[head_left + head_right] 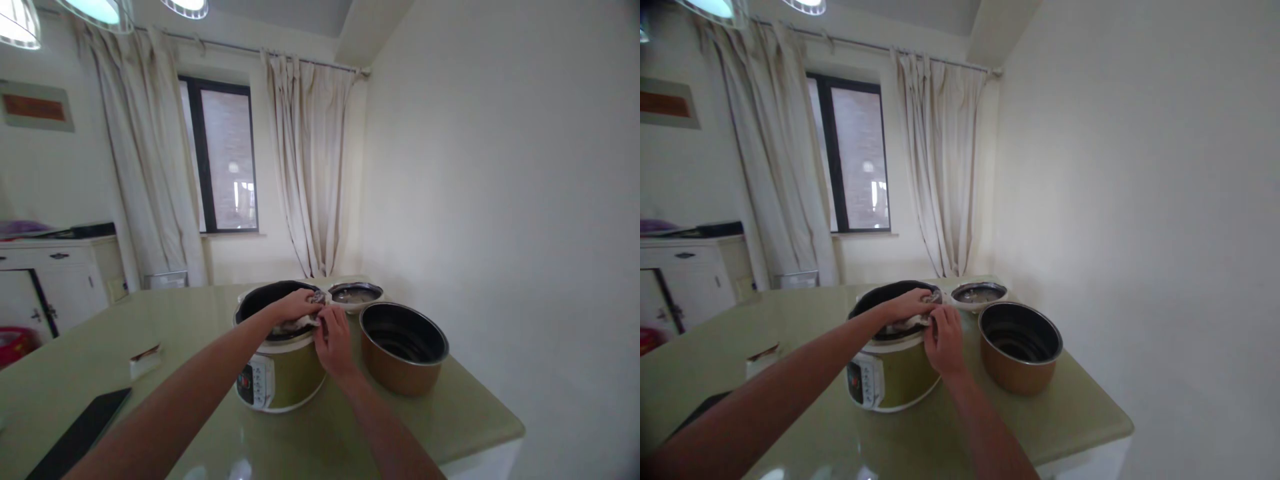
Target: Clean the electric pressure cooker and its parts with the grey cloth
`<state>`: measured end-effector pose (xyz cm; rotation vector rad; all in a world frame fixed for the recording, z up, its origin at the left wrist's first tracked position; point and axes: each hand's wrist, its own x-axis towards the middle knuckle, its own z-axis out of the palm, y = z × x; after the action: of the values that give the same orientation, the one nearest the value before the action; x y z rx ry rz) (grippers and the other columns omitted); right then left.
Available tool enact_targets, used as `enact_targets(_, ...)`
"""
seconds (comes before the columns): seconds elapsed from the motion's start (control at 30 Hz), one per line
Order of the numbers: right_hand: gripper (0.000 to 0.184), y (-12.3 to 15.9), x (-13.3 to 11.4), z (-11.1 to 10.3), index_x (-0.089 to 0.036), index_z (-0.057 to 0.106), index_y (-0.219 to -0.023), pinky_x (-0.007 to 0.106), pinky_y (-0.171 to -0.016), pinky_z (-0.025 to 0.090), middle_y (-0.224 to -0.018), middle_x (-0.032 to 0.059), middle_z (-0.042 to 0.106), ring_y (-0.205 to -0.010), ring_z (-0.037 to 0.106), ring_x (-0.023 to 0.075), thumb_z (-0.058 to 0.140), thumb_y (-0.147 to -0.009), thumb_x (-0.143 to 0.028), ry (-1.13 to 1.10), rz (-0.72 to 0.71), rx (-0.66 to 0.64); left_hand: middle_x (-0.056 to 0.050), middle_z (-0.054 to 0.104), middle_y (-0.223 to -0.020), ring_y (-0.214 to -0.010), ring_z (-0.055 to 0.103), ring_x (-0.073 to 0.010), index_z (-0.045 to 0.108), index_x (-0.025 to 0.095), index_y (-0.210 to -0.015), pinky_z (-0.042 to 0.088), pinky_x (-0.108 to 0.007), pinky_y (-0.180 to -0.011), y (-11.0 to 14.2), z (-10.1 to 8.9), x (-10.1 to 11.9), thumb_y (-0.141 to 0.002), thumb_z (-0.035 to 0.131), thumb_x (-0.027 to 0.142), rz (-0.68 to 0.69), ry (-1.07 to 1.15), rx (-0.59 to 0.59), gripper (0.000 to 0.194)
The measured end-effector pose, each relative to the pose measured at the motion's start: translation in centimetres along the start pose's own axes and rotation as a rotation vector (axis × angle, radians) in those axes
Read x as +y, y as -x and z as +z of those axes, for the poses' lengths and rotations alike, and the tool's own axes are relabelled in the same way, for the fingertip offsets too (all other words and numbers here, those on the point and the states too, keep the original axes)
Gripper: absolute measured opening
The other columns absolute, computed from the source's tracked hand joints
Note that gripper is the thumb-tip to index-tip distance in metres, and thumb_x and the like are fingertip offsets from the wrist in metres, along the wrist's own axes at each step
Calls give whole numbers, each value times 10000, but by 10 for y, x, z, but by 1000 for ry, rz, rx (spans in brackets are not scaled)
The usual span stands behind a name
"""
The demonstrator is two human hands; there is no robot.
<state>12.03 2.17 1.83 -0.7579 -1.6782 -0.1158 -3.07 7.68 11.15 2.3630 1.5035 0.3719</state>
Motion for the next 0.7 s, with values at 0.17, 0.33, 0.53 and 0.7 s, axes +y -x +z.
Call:
enact_targets(0.17,89,7,-1,1,-238,527,-938,412,-831,492,-944,80,594,-930,555,254,494,-993,-176,35,-7,39,-168,692,-1348,-1216,652,-293,626,153,-1349,506,-378,-1025,-33,15,4,-1044,469,432,-49,-120,134,442)
enact_targets(0.33,68,13,0,3,-240,543,-971,431,-835,519,-948,91,608,-949,588,269,507,-986,-185,77,5,81,-195,571,-1491,-1326,579,-394,630,261,-1387,477,-590,-1061,-36,10,-17,-1013,499,266,-74,-293,136,397)
enact_targets(0.53,84,14,0,0,-236,580,-1004,417,-826,530,-973,101,596,-953,588,270,520,-972,-186,129,13,23,-192,632,-1428,-1426,463,-441,800,268,-1078,352,-685,-1136,-14,-19,-46,-949,605,242,-63,-419,50,235)
enact_targets(0.7,102,7,-3,2,-234,547,-936,388,-806,511,-935,74,547,-900,542,248,492,-963,-152,150,25,24,-204,764,-1031,-1170,675,-419,807,218,-893,537,-518,-969,2,-22,-55,-700,861,471,-191,-298,-107,324)
